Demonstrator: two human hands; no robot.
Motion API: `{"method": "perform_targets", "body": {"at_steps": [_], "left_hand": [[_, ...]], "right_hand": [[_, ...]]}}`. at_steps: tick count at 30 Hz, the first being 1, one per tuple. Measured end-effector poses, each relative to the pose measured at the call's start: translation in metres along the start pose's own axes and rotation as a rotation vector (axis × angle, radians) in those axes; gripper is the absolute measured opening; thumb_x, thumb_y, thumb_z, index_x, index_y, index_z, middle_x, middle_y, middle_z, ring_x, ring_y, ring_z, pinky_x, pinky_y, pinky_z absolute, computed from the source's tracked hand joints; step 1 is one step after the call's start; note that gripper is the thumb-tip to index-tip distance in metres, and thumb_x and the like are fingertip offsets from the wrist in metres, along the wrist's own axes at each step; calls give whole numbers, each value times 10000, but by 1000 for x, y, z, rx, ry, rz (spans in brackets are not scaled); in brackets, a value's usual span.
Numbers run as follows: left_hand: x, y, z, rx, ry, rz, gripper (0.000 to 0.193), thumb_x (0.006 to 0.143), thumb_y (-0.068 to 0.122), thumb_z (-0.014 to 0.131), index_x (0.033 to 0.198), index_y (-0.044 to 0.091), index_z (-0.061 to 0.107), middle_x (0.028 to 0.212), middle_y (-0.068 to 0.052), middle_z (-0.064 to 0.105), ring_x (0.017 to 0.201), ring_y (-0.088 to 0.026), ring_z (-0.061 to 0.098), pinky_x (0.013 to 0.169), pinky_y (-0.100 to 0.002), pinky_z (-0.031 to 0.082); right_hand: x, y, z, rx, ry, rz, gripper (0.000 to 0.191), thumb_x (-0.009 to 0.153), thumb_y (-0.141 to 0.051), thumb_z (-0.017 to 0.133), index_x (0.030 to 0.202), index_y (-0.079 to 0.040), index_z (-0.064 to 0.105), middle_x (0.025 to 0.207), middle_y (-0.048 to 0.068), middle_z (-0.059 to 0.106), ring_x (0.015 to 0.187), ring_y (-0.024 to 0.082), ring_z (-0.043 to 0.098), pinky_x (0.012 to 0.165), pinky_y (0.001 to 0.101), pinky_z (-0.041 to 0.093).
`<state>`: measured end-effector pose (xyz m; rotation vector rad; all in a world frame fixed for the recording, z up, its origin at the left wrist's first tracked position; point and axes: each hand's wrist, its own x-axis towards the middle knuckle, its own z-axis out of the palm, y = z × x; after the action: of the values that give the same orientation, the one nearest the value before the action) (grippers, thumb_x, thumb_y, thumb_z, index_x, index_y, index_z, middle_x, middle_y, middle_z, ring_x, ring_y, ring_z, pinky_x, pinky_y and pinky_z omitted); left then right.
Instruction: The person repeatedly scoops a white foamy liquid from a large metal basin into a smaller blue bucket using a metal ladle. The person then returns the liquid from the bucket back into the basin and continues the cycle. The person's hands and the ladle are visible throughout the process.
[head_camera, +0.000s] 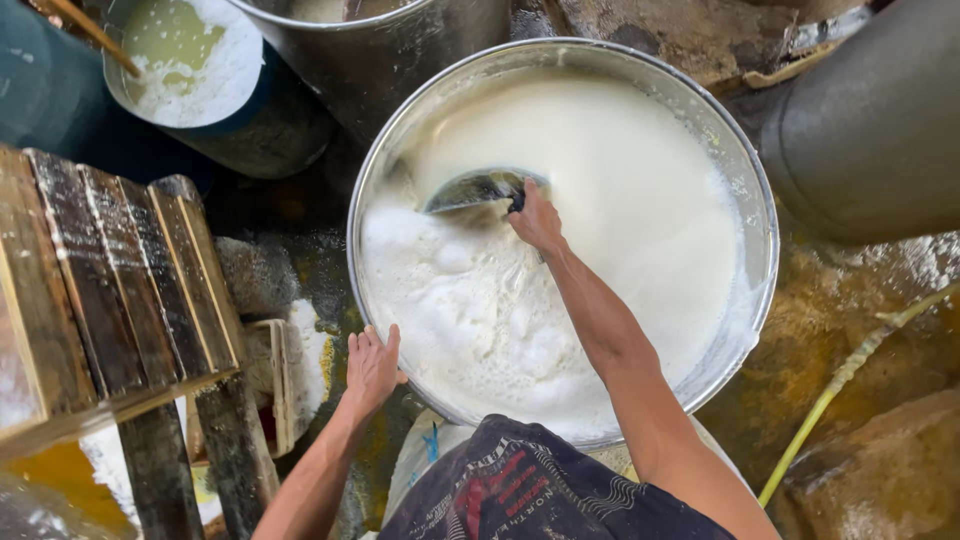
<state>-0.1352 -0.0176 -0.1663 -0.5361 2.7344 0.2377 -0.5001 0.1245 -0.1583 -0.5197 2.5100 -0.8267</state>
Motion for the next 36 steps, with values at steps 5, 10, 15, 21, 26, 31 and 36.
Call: {"method": "perform_targets", "body": {"at_steps": [5, 10, 15, 21, 26, 31, 36], "left_hand": [[0, -3, 5, 7, 25, 25, 925, 699, 291, 878, 1479, 35, 451, 1262, -417, 560, 1172, -476, 580, 1103, -588, 342], [3, -7, 6, 51, 59, 74, 914, 660, 336, 899, 1411, 14, 490, 1117, -380, 651, 1176, -489, 578, 1044, -601, 354], [2, -11, 4, 34, -3, 115, 876, 689, 316, 875, 1411, -8, 499, 1020, -291, 720, 1184, -465, 600, 1073, -585, 362], [-1, -20, 11, -30, 51, 167, 954, 667, 382, 902, 1417, -9, 461, 1118, -363, 651, 1250, -495, 532, 1060, -612, 336], [-5, -27, 25, -130, 21, 159, 921, 730, 352, 862, 1465, -10, 441, 1240, -406, 580, 1293, -495, 507, 1109, -611, 316], [-5, -28, 29, -92, 42, 183, 981, 699, 379, 888, 1466, -17, 422, 1279, -506, 492, 1266, -552, 489, 1087, -620, 291], [-7, -24, 25, -73, 40, 143, 991, 690, 382, 893, 1470, -9, 423, 1319, -502, 469, 1264, -552, 501, 1105, -613, 300]], "right_hand": [[-38, 31, 0, -77, 62, 10, 855, 787, -315, 689, 1544, -92, 361, 1090, 288, 698, 1003, 481, 676, 885, 569, 523], [-88, 79, -6, -73, 179, 68, 844, 803, -257, 670, 1561, -56, 357, 1206, 295, 666, 1106, 482, 643, 983, 535, 495], [-151, 122, -20, -116, 463, -34, 865, 777, -265, 749, 1502, 36, 386, 1334, 324, 602, 1179, 502, 591, 997, 517, 463], [-247, 162, -36, 119, 558, 358, 662, 815, -198, 705, 1426, -25, 522, 1072, 239, 702, 926, 380, 695, 831, 462, 547], [-319, 180, -14, 842, 650, 545, 415, 850, -12, 625, 1255, -24, 535, 722, 100, 567, 519, 209, 555, 440, 392, 471], [-321, 181, 23, 1416, 717, 756, 232, 856, 56, 589, 1067, -20, 529, 653, 66, 565, 502, 179, 569, 439, 348, 519], [-264, 160, 50, 1781, 463, 617, 114, 890, -68, 592, 815, -64, 507, 617, 33, 503, 534, 188, 511, 516, 378, 489]]}}
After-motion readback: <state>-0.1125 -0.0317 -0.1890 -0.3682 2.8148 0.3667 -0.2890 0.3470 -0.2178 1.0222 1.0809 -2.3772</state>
